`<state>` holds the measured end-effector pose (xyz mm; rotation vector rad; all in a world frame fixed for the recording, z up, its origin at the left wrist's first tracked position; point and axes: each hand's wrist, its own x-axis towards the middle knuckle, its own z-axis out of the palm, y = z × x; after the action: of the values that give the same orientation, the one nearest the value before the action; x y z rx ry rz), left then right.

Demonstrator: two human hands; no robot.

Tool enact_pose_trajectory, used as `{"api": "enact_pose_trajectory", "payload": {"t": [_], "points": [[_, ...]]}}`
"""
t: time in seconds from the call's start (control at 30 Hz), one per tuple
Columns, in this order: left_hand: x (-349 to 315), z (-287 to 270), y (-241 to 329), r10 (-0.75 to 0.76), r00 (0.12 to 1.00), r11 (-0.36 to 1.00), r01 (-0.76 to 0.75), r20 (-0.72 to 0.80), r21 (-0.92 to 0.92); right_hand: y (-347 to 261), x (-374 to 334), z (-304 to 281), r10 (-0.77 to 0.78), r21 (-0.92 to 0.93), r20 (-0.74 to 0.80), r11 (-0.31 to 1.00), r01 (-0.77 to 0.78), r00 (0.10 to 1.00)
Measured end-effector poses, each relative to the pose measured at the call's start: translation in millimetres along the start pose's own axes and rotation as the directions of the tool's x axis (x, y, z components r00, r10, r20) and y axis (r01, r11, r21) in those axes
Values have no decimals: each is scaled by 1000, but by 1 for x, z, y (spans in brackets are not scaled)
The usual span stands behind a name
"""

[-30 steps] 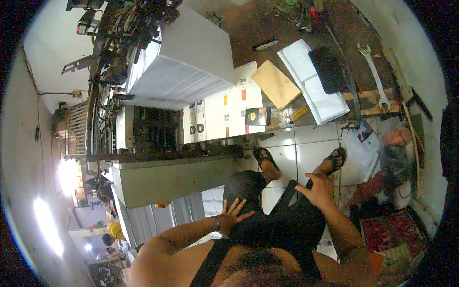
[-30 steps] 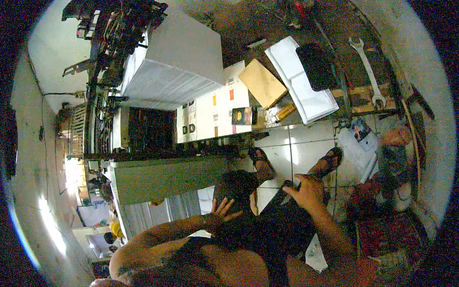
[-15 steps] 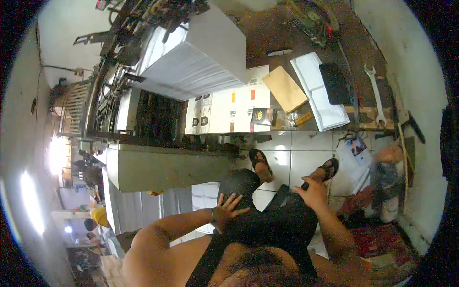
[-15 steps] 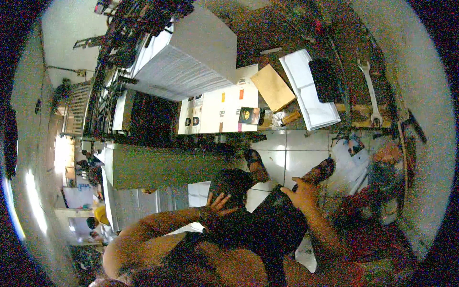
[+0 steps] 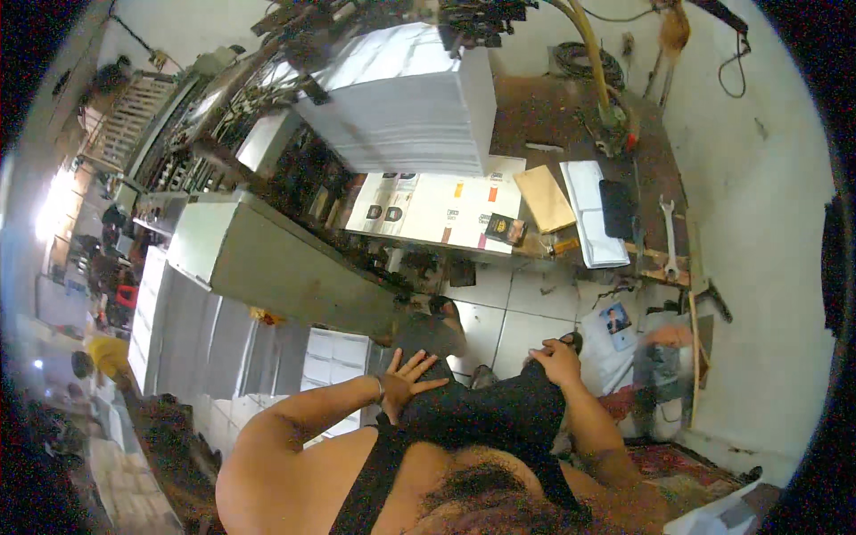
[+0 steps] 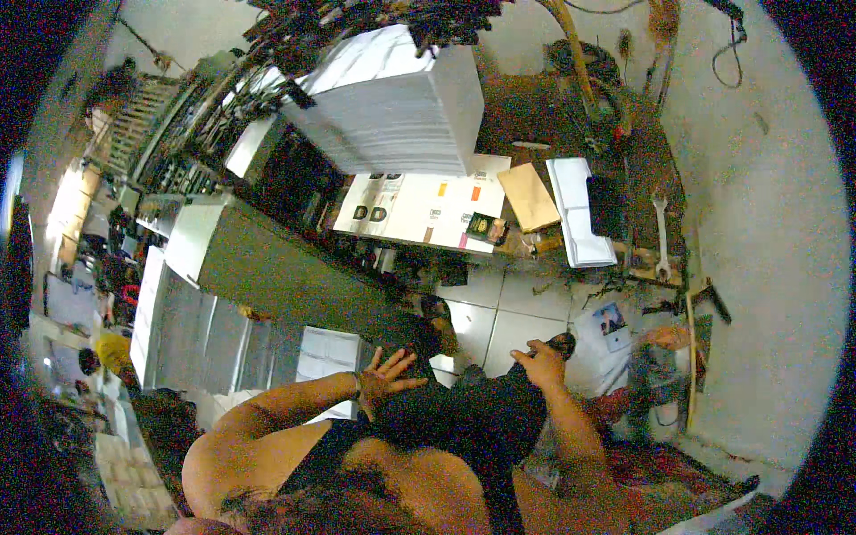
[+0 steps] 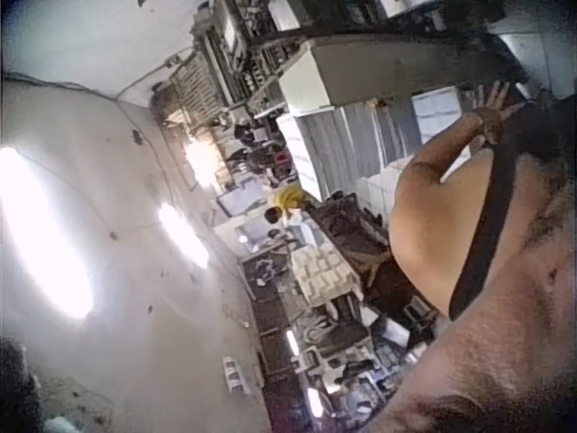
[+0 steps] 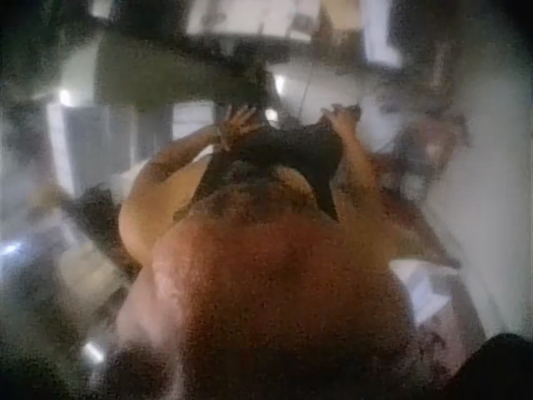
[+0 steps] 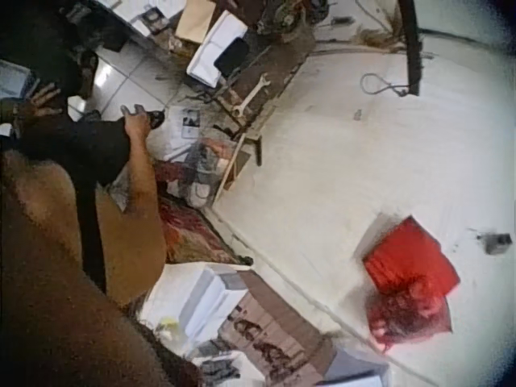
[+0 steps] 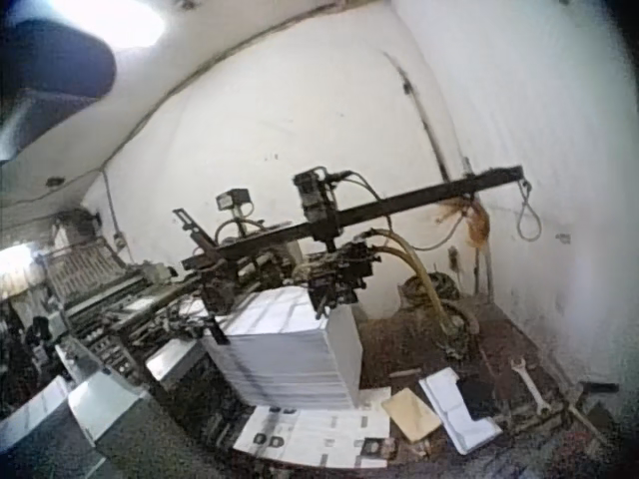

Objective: The person stands before a large industrial printing machine and uses a wrench to adjust a component near the paper intake area.

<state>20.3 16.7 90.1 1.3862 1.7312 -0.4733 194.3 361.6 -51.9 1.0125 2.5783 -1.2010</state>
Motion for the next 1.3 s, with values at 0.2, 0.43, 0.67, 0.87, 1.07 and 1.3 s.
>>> {"api": "enact_pose_trajectory", "payload": {"t": [0.2, 0.43, 0.67, 0.87, 1.07, 1.3], "points": [[-3, 13, -5, 32, 994, 999, -35, -100, -32, -9, -7, -3, 23, -37, -10, 999, -23, 1000], [-11, 34, -7, 50, 958, 996, -70, -284, -59, -6, -33, -1, -48, -199, -97, 980, 28, 994], [-9, 47, -12, 51, 943, 994, -79, -330, -74, -20, -93, -2, -227, -334, 41, 915, 227, 973], [-3, 47, -14, 62, 946, 992, -93, -320, -83, -43, -106, -1, -143, -322, -6, 937, 133, 990], [2, 46, -19, 79, 955, 991, -107, -287, -81, -44, -103, -2, -116, -262, -24, 959, 106, 993], [-7, 44, -17, 89, 943, 987, -128, -320, -102, -41, -102, 4, -90, -288, -46, 955, 73, 995]]}}
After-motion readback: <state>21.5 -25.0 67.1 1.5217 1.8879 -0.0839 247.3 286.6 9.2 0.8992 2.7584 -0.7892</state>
